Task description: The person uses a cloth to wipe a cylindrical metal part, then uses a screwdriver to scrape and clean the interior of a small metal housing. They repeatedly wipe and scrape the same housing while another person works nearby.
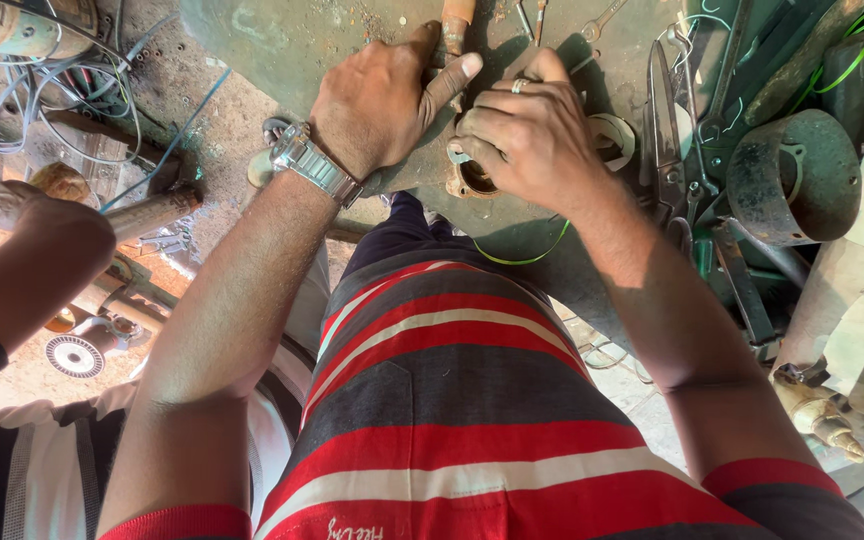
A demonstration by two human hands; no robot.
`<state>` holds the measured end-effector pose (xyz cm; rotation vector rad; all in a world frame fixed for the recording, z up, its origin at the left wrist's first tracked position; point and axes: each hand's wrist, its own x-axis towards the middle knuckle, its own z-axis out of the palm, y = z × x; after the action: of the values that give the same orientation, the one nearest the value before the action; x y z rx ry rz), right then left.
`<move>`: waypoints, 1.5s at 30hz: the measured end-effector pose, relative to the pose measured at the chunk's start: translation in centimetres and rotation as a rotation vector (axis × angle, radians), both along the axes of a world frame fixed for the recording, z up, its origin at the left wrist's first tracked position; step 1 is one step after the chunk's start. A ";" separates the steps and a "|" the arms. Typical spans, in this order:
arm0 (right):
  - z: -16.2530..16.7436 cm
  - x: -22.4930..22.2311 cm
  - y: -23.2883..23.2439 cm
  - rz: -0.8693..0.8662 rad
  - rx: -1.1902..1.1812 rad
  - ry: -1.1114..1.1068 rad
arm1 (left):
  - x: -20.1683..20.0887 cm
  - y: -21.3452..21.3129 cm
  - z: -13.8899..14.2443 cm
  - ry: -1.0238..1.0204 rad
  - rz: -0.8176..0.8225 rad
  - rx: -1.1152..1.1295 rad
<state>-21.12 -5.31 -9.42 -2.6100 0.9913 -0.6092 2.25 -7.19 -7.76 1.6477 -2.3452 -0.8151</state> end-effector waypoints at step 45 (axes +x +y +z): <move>-0.1 -0.6 4.0 -0.043 0.075 -0.011 | -0.4 0.1 0.0 0.001 0.033 0.011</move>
<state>-21.76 -1.32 -9.56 -2.5230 1.0485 -0.5848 1.82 -7.09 -7.75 1.6851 -2.3107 -0.8231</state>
